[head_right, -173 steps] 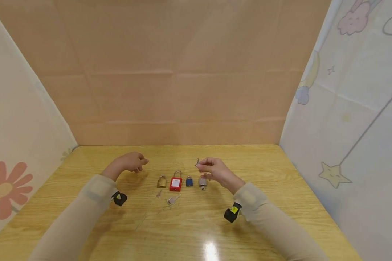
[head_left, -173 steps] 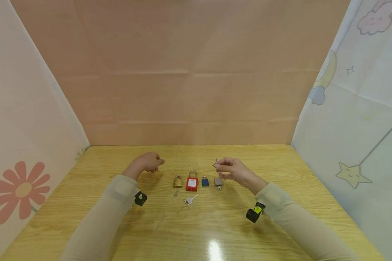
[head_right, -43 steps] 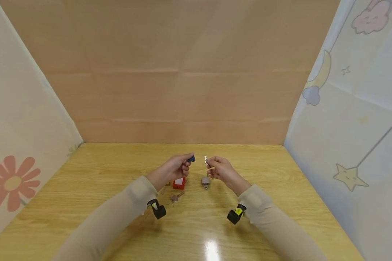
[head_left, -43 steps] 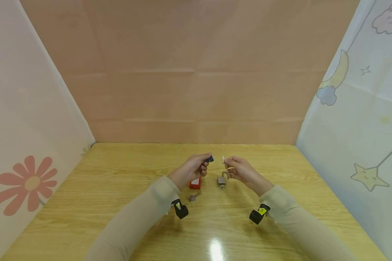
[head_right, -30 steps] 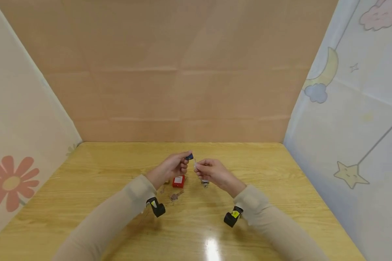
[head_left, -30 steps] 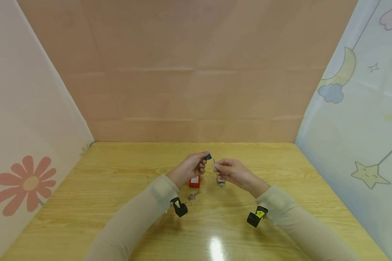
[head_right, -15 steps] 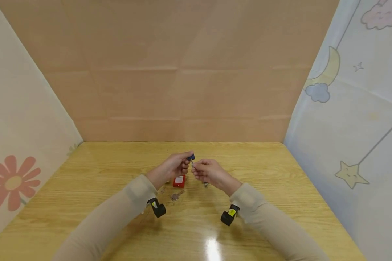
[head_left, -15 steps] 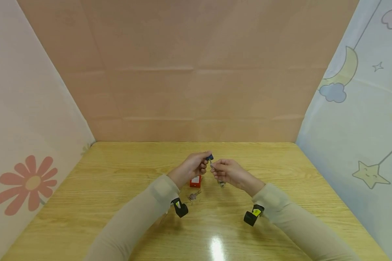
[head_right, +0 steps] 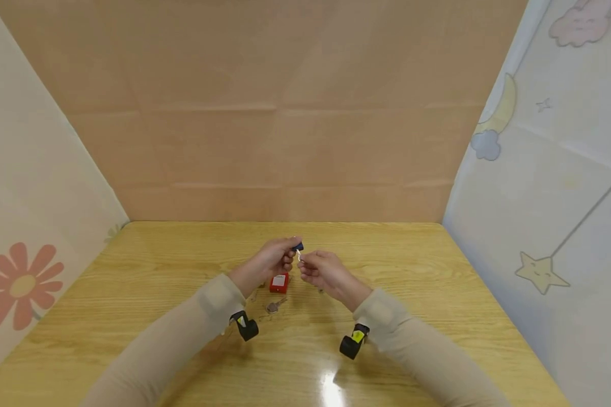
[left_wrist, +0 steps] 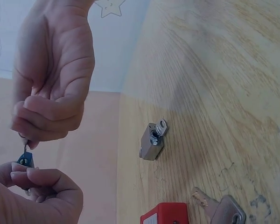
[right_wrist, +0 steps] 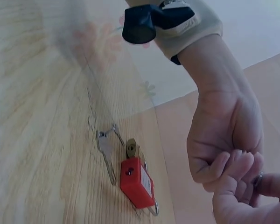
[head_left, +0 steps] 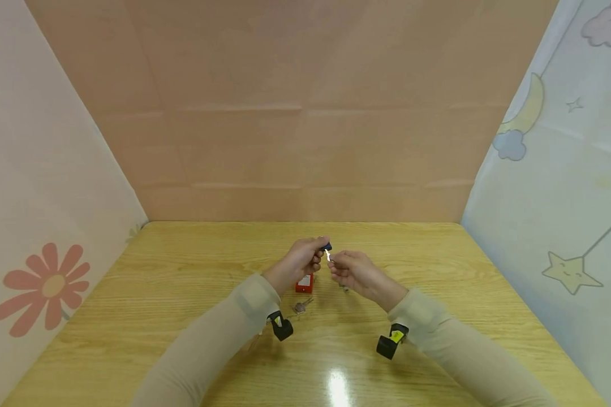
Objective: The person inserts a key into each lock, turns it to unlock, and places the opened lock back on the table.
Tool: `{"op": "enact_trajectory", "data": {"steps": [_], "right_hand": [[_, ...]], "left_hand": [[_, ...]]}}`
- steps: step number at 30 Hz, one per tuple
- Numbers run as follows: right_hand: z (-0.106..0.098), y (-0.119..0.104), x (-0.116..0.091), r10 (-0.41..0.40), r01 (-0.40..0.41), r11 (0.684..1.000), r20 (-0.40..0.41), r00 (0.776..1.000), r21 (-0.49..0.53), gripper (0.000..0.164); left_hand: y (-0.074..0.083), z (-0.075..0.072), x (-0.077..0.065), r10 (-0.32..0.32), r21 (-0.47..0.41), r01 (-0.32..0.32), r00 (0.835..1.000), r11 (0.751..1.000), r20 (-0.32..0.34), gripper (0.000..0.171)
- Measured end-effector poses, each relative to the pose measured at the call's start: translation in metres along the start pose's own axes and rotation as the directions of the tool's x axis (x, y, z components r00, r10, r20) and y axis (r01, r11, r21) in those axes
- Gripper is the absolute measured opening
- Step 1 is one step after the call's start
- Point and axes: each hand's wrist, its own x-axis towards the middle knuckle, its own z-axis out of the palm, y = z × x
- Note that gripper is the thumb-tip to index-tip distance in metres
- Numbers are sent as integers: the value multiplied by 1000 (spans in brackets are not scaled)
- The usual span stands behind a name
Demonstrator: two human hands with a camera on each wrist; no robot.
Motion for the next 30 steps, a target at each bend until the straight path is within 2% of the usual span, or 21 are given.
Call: {"op": "enact_trajectory", "data": {"steps": [7,12,16,21,23,30], "right_hand": [[12,1,0,8,-3,997,-58,998,74,15],[16,3,1,-5,12,995,-77,997,95,14],[16,4,2,-17,22,998,-88,996,60,13],[13,3,2,-43,38,998,-110,993,-48,15],[12,2,2,-44,39,998,-98,994,-53,16],[11,1,1,-12,14,999,-26,1000,41,14]], "left_hand": [[-2,0,0,47,48,-46,999,998,-14,22],[-1,0,0,56,34,-55,998,998,-27,21],[-1,0,0,48,3,-48,998,999,-36,20],[-2,0,1,42,-6,-42,999,999,-35,19],[-2,0,1,41,-1,-41,999,999,-32,19],[-4,-2,2,32,14,-31,999,999,-25,20]]}}
